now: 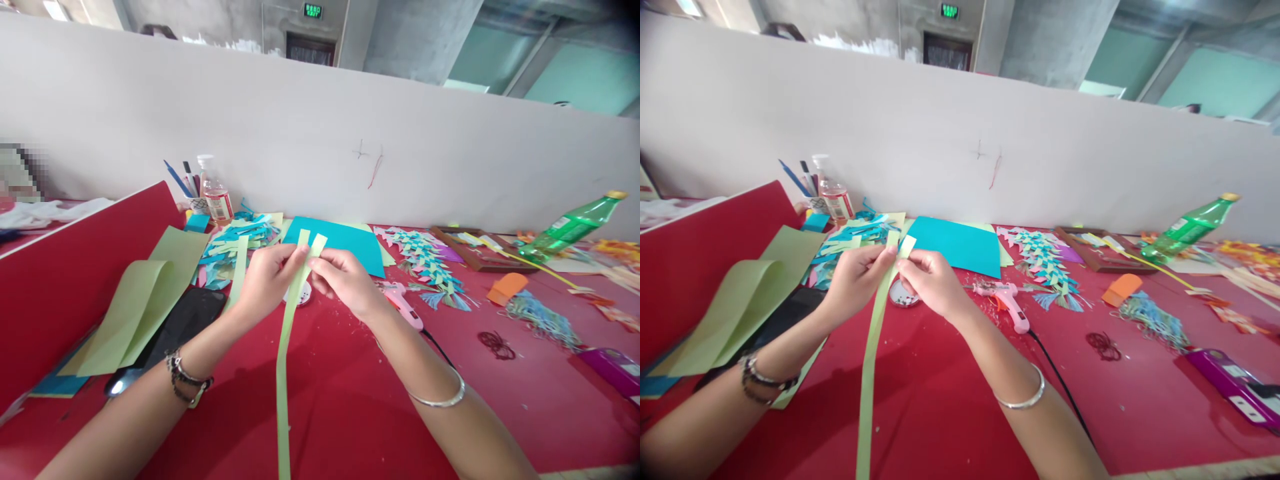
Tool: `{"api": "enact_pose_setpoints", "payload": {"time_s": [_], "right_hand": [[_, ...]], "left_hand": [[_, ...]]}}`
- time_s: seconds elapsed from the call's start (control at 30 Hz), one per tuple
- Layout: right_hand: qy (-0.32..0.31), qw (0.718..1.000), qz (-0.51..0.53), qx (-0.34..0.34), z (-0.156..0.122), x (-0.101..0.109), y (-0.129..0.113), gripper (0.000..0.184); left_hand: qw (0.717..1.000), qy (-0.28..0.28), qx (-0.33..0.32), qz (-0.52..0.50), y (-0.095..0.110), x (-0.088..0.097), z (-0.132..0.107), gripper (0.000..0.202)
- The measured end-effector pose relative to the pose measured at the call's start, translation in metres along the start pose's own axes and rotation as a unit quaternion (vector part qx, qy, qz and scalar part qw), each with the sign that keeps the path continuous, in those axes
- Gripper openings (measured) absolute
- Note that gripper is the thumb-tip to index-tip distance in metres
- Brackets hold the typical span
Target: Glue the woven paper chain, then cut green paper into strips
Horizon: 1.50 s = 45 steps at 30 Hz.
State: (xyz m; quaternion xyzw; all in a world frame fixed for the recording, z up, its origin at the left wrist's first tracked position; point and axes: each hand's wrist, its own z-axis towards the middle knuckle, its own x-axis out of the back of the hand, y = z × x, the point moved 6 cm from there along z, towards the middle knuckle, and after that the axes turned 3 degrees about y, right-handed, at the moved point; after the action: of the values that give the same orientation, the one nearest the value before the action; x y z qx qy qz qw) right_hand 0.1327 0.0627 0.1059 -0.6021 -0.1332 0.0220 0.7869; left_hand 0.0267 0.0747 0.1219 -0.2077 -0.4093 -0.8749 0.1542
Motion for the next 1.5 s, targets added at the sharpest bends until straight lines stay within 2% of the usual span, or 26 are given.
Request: {"api": "enact_pose_setpoints", "payload": {"time_s": [0.07,0.13,0.27,0.33,0.43,0.6,0.73,0.87,1.0,1.07,1.23,1.43,1.5], "right_hand": [[0.010,1.000,0.023,-0.008,0.001,0.000,0.003,0.031],[0.029,0.999,0.037,-0.007,0.002,0.002,0.004,0.031],[0.086,0.995,0.053,0.012,0.003,0.011,0.005,0.031],[0.104,0.993,0.053,0.011,0.004,0.015,0.005,0.029],[0.108,0.993,0.039,0.005,0.003,0.017,0.002,0.029],[0.032,0.999,-0.003,0.029,0.001,0.005,-0.007,0.029],[0.042,0.999,-0.012,0.026,0.000,0.004,-0.006,0.028],[0.056,0.998,-0.003,0.026,0.001,0.007,-0.003,0.027],[0.101,0.994,0.022,0.040,0.002,0.013,-0.005,0.029],[0.104,0.994,0.019,0.036,0.002,0.014,-0.007,0.029],[0.048,0.998,-0.012,0.041,0.001,0.006,-0.011,0.027],[0.067,0.997,-0.019,0.034,0.000,0.008,-0.006,0.029],[0.085,0.996,-0.009,0.032,0.001,0.011,-0.005,0.029]], "left_hand": [[0.999,0.014,0.028,-0.013,-0.004,0.003,0.001,0.038],[0.998,0.002,0.044,-0.037,-0.007,0.001,0.003,0.038],[0.992,-0.089,0.036,-0.086,-0.003,-0.012,0.001,0.039],[0.990,-0.104,0.033,-0.085,-0.002,-0.016,-0.001,0.041],[0.993,-0.090,0.039,-0.070,-0.002,-0.016,-0.002,0.044],[0.995,-0.068,0.041,-0.057,-0.007,-0.014,-0.003,0.049],[0.997,-0.046,0.038,-0.046,-0.009,-0.013,-0.003,0.048],[0.994,-0.018,0.073,-0.080,-0.012,-0.011,-0.002,0.048],[0.979,-0.115,0.066,-0.152,-0.008,-0.022,-0.004,0.046],[0.977,-0.136,0.066,-0.152,-0.007,-0.024,-0.005,0.046],[0.989,-0.094,0.054,-0.101,-0.007,-0.020,-0.005,0.047],[0.990,-0.046,0.090,-0.103,-0.012,-0.015,-0.004,0.048],[0.987,-0.054,0.094,-0.123,-0.011,-0.015,-0.003,0.047]]}}
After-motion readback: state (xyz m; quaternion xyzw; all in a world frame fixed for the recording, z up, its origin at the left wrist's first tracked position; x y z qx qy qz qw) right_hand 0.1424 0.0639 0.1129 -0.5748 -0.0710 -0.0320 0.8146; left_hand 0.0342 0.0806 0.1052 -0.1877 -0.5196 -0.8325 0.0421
